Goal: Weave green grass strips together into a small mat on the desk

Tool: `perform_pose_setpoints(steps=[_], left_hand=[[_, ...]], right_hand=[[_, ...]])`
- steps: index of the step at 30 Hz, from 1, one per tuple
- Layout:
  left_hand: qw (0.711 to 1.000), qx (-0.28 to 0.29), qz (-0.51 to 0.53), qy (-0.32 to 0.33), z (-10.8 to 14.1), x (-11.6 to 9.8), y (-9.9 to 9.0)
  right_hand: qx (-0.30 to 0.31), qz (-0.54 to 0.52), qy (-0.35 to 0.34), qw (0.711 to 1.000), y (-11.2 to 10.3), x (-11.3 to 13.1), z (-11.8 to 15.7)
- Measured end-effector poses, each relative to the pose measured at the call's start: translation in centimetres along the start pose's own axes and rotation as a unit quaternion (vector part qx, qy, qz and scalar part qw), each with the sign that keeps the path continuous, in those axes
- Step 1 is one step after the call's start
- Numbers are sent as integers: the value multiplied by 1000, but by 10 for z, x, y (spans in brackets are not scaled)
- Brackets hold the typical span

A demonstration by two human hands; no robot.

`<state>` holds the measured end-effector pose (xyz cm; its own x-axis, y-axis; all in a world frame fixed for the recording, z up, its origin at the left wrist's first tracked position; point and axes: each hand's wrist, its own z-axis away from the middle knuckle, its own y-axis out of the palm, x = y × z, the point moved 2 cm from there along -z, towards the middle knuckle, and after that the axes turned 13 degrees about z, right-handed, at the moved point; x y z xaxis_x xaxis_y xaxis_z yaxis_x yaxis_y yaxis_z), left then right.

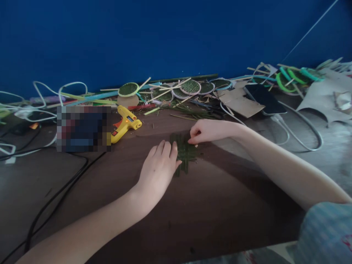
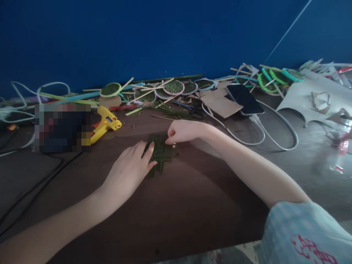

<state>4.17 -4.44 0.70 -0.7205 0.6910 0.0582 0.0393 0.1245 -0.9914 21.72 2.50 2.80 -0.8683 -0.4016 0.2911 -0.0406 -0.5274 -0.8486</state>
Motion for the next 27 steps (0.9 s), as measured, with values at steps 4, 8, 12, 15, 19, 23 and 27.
perform_pose_setpoints(steps=[4,8,12,15,19,23,27], left_hand=[[1000,0,10,0,-1,0,-1],[1000,2,14,-2,0,0,-1],[1000,14,21,-1,0,2,-3],[999,21,25,-3,0,3,-4],[999,28,30,-6,-1,3,-5],[999,19,29,-3,-1,3,-5],[1000,14,27,-1,-1,4,-4]], right_hand=[[-7,3,15,1000,1,1,-1],[-25,6,30,999,3,2,-2],[-37,10,38,999,5,3,-4],[-36,9,28,999,5,1,-4],[-13,8,-7,1000,1,-2,-2],[10,7,-22,1000,-1,-4,1],[11,13,-21,1000,0,-4,-1]])
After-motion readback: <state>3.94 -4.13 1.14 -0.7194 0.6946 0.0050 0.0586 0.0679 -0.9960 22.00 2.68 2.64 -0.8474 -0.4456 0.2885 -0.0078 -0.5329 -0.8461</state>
